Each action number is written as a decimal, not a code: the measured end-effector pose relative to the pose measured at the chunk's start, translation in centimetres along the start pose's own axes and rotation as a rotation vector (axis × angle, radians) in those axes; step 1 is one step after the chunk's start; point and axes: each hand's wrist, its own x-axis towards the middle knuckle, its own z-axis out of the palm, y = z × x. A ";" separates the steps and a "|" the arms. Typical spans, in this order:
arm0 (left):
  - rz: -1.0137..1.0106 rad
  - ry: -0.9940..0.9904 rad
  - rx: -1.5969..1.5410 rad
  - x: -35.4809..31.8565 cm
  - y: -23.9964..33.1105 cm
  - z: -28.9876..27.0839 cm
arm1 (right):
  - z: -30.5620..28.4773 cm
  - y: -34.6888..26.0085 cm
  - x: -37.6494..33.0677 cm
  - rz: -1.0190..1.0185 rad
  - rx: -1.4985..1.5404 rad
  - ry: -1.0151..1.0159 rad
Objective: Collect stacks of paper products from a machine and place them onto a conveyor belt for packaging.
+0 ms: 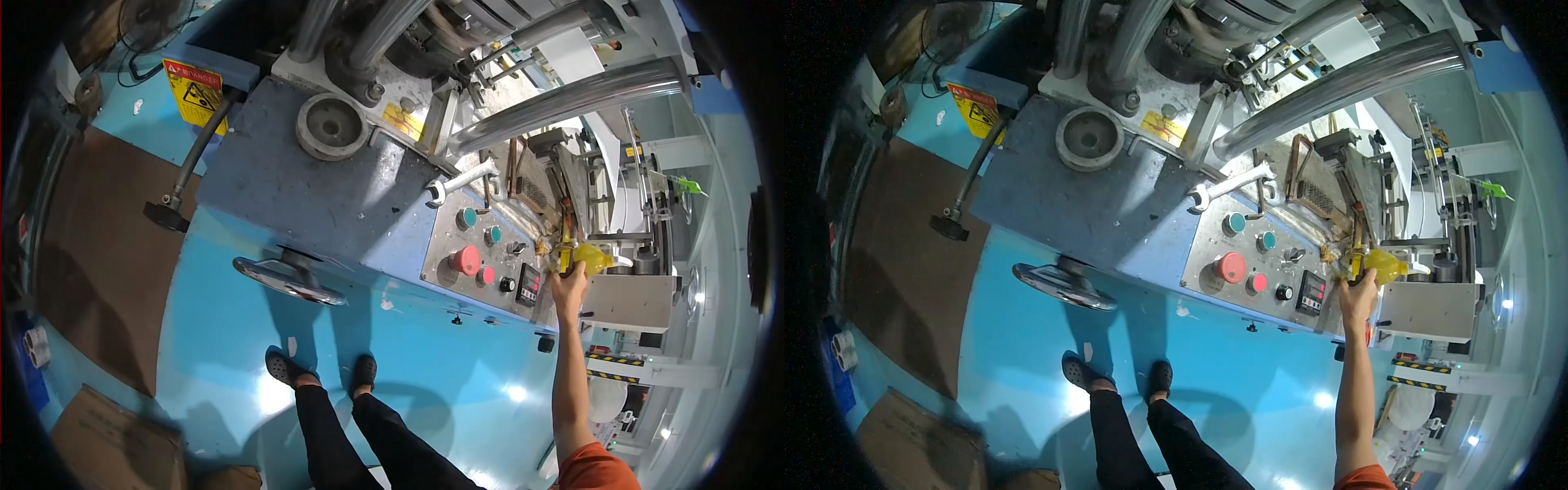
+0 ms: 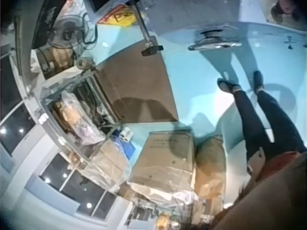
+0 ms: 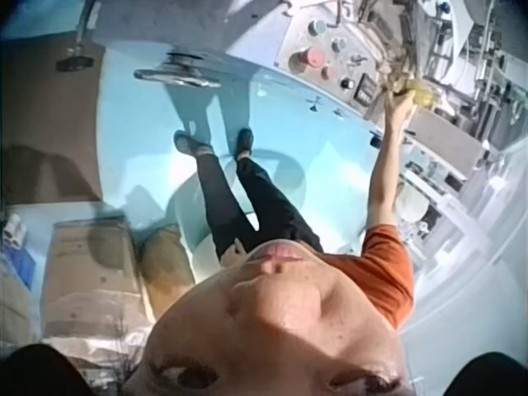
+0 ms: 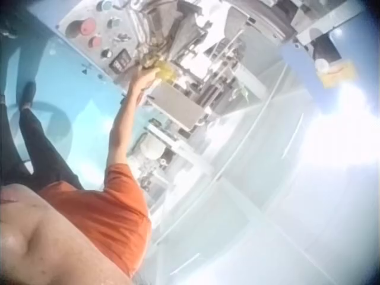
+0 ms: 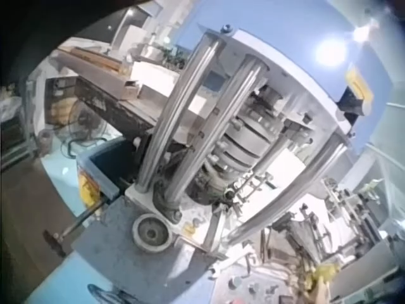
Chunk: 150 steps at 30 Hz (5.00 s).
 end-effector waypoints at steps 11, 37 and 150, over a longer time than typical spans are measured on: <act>-0.074 -0.052 -0.104 0.7 1.1 -0.9 | 0.2 -0.5 -0.1 0.058 -0.043 0.007; -0.256 -0.275 -0.052 1.9 2.8 -2.1 | 0.0 -0.3 0.2 -0.015 0.021 0.020; -0.228 -0.200 -0.101 1.8 2.5 -1.3 | 1.3 4.8 1.1 0.475 1.450 -0.540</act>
